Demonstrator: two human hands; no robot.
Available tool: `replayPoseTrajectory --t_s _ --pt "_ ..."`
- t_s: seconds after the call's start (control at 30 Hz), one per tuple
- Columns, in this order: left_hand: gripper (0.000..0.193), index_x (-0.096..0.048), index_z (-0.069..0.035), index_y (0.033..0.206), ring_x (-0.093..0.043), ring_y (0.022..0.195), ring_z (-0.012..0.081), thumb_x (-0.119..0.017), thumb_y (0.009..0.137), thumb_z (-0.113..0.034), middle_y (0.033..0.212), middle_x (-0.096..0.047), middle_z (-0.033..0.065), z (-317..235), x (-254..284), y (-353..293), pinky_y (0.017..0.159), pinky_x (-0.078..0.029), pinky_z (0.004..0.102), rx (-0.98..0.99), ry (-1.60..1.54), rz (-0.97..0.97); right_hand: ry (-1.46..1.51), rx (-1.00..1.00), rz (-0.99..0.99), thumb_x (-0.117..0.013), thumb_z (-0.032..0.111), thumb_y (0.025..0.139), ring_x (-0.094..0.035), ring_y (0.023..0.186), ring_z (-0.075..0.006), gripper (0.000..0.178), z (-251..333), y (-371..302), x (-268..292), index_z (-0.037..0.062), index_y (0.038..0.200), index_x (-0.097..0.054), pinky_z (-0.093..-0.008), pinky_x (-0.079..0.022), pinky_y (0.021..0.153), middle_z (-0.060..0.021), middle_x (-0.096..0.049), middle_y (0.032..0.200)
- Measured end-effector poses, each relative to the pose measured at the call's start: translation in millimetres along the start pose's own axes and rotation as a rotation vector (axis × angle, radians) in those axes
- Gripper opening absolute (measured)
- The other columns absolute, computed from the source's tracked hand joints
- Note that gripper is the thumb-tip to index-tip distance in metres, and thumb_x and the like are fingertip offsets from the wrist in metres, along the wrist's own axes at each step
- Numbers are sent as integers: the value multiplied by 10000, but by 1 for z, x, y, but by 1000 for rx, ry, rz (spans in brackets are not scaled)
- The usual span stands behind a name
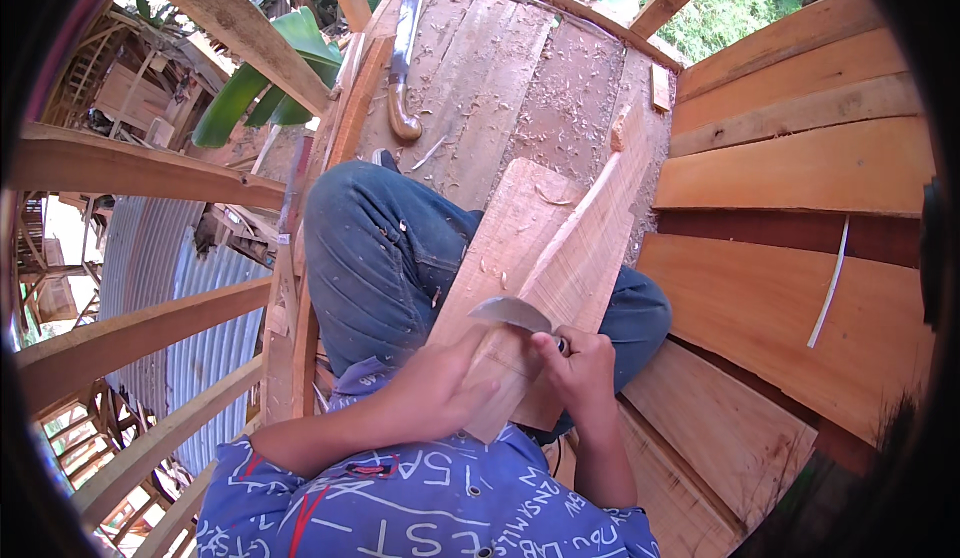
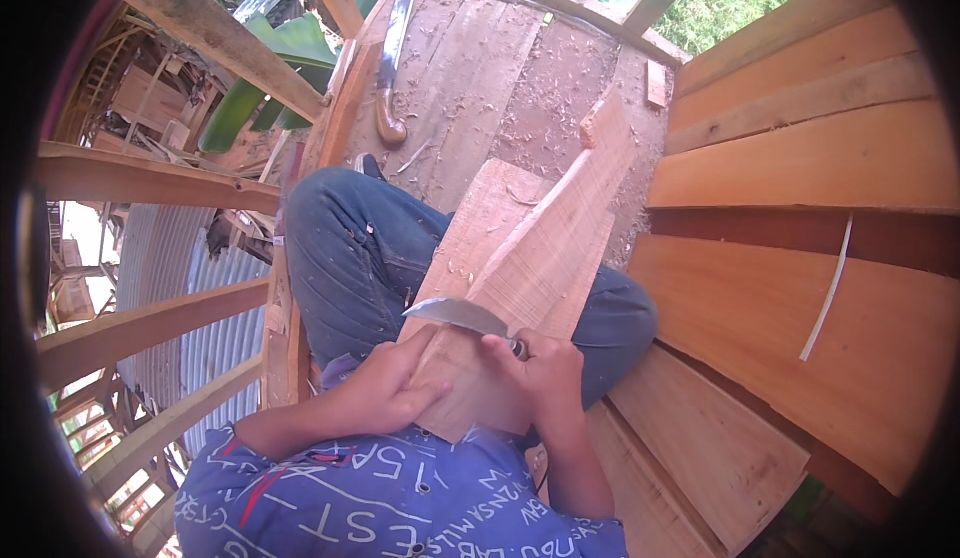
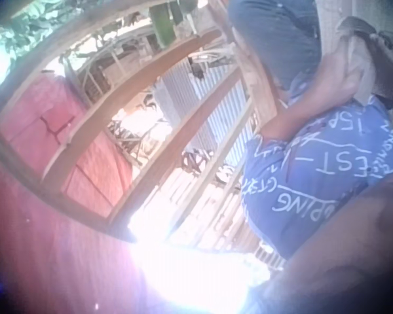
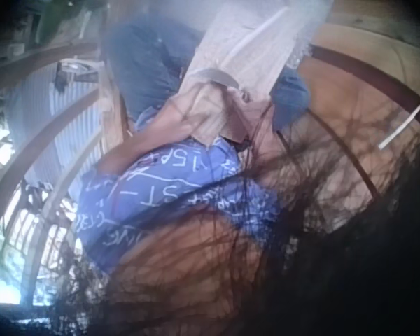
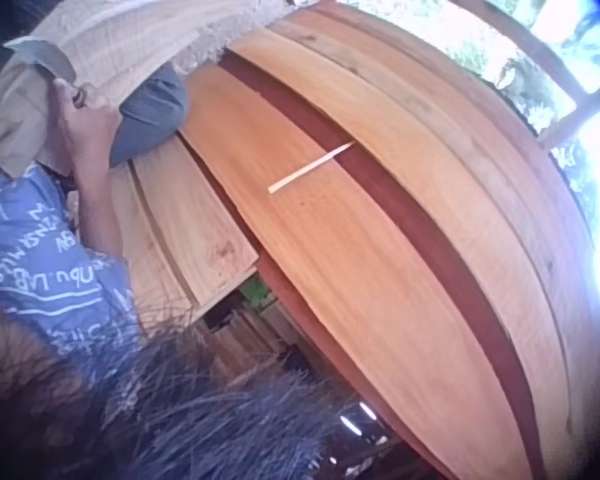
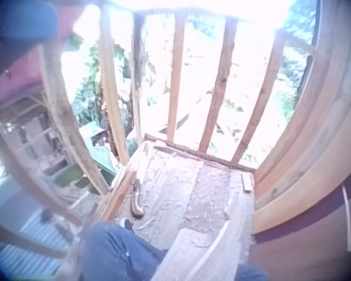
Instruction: The person sits cross-legged and uses a curved knife to carve a rectangular piece of light-colored wood. They hold the wood with their left hand and repeatedly shave off thin strips of wood with the knife in their right hand, refining the surface and edges.
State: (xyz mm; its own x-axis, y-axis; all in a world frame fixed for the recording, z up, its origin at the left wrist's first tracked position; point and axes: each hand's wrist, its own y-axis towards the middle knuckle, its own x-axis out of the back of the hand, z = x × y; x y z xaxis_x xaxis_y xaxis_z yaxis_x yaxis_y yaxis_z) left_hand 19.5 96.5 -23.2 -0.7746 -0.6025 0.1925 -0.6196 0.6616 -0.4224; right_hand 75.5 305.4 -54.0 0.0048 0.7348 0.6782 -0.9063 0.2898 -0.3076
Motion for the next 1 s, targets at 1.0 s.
replayPoseTrajectory --t_s 1.0 --pt "502 -385 122 1282 -708 755 365 -608 908 -127 821 -666 292 -25 9 -16 663 -516 386 153 26 73 -264 38 -168 -690 713 705 -589 527 -356 708 -24 37 8 18 610 -591 -434 -445 511 -171 -548 527"
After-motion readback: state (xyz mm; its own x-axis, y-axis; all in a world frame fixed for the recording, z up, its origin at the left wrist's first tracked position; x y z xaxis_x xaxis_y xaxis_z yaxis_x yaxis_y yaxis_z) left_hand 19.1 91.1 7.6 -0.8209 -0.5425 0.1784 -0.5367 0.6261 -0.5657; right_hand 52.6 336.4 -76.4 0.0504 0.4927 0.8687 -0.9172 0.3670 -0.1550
